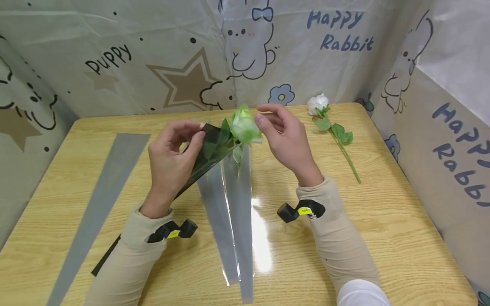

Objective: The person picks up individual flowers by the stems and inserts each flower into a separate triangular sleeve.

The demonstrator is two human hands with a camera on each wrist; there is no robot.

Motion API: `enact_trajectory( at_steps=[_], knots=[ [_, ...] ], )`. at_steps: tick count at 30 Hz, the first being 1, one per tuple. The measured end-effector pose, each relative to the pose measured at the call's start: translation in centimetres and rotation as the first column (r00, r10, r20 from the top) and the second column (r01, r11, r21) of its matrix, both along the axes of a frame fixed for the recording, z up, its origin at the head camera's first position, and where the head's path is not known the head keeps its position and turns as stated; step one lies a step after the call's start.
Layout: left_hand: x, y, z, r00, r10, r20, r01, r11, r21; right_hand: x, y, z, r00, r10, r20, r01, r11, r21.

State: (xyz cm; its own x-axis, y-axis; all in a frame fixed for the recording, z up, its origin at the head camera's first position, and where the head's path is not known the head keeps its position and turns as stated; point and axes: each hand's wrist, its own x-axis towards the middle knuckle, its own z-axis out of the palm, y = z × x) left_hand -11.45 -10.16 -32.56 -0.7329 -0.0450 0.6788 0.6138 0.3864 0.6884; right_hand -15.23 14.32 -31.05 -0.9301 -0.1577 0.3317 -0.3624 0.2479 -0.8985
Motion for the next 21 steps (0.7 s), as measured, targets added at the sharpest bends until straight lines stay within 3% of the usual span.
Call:
enact_trajectory(
  at_steps=[7, 17, 21],
  knots=[
    [0.0, 0.1, 0.0, 1.000, 0.015, -0.004, -0.015, 1.000, 0.005, 0.8, -0.2, 0.4, 0.999, 0.022, -0.049, -0.023, 0.999, -0.028],
    [0.2, 0.1, 0.2, 1.000, 0.028, 0.000, -0.028, 1.000, -0.011, 2.3, -0.5, 1.4, 0.979, 0.020, -0.203, -0.024, 1.000, -0.018],
    [0.1, 0.1, 0.2, 0.999, 0.046, -0.014, -0.047, 0.999, -0.024, 2.9, -0.8, 1.8, 0.981, 0.033, -0.191, -0.046, 0.997, -0.064]
  ],
)
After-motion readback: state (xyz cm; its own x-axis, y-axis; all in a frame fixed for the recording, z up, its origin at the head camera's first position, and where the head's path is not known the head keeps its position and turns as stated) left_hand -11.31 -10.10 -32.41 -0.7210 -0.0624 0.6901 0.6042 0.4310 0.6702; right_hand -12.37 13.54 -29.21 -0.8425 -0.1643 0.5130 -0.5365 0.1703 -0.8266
